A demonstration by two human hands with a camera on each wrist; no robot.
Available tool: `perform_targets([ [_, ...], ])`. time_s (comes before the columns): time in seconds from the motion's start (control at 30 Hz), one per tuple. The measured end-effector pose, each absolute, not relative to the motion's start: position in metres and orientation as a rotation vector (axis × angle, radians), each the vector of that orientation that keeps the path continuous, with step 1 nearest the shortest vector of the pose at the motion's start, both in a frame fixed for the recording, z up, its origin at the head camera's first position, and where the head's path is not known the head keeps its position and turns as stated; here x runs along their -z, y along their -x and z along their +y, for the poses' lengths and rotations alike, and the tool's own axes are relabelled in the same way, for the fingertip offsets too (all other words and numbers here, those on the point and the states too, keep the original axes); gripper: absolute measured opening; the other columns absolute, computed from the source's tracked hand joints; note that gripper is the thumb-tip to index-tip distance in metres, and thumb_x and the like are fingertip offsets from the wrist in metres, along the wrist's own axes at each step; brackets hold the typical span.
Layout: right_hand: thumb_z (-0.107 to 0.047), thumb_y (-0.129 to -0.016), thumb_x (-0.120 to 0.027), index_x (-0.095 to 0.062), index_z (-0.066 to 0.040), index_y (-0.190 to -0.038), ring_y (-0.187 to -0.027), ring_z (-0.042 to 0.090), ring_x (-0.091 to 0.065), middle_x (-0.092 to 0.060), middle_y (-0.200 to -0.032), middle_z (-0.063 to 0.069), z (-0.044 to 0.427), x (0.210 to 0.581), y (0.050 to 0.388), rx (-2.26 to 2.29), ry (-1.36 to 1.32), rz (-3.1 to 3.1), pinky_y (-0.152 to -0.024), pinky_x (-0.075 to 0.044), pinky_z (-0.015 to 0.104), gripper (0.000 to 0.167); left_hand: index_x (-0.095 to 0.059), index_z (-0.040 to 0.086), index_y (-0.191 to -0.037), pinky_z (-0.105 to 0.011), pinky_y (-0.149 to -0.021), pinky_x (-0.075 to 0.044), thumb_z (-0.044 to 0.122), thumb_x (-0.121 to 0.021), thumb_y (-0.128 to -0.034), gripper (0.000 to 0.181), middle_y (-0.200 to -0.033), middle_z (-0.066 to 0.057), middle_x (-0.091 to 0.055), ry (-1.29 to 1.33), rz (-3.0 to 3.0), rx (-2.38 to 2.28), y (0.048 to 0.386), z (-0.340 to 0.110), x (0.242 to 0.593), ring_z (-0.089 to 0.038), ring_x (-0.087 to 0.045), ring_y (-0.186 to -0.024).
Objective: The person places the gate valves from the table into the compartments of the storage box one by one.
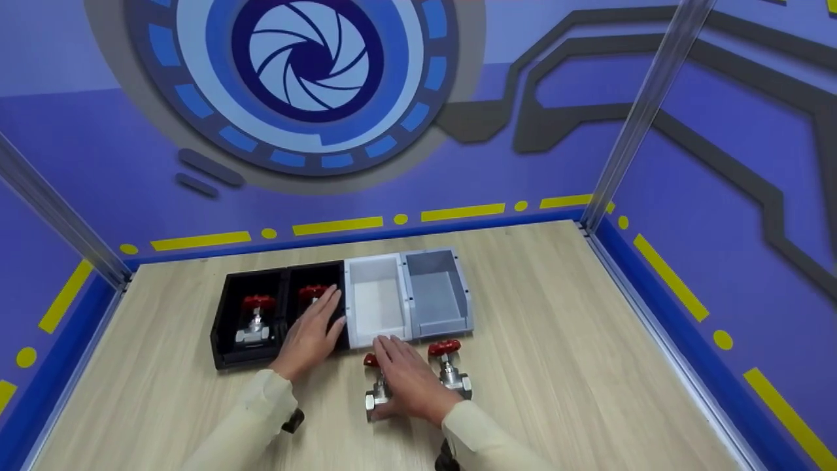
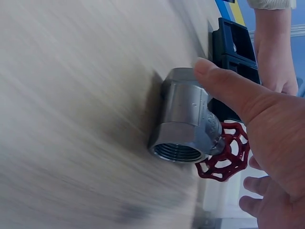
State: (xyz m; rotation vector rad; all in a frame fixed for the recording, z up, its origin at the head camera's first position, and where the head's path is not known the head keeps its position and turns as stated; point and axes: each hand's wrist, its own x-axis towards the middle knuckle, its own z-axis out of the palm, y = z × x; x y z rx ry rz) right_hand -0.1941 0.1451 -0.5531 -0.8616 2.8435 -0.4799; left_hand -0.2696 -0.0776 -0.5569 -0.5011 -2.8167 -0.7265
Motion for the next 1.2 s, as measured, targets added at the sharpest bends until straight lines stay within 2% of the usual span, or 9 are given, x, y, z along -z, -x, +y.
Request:
perform_targets([
  [0.2,-0.055,-0.062,-0.083,-0.017,-0.002,-0.154,-0.144,0.038,-0.028,-0.023,-0.158,0.020,0.147,0.557,0.192,0.482,0.855,2.853,-0.114,-0.030,0.052,0.125,-0.039,0.006,-0.148,-0.051,-0.111,-0.037,0.028,-0.051,-0.0995,0.054,-0.156,-0.009,-0.035,0.497,-2.844,0.736,0.271,-0.075,0.555,-0.035,-0.043,-0.137],
  [0.53,-0.054,-0.061,-0.085,-0.013,-0.009,-0.156,-0.146,0.036,-0.024,-0.020,-0.161,0.015,0.147,0.563,0.189,0.469,0.763,2.819,-0.113,-0.031,0.057,0.127,-0.044,0.004,-0.145,-0.047,-0.106,-0.042,0.026,-0.056,-0.0971,0.054,-0.152,-0.010,-0.041,0.553,-2.789,0.661,0.274,-0.068,0.554,-0.031,-0.048,-0.132],
  [0.8,-0.053,-0.059,-0.087,-0.014,-0.005,-0.155,-0.145,0.035,-0.027,-0.024,-0.159,0.016,0.145,0.571,0.187,0.455,0.862,2.884,-0.115,-0.029,0.052,0.129,-0.044,0.005,-0.144,-0.048,-0.105,-0.042,0.026,-0.055,-0.0976,0.052,-0.153,-0.009,-0.041,0.553,-2.808,0.666,0.274,-0.065,0.555,-0.033,-0.048,-0.132],
  [1.2,-0.049,-0.057,-0.088,-0.015,-0.004,-0.155,-0.145,0.033,-0.029,-0.024,-0.159,0.015,0.139,0.578,0.185,0.354,0.897,2.942,-0.115,-0.030,0.050,0.130,-0.039,0.007,-0.148,-0.046,-0.109,-0.040,0.028,-0.052,-0.0992,0.055,-0.156,-0.007,-0.036,0.526,-2.866,0.734,0.274,-0.062,0.556,-0.028,-0.043,-0.138],
])
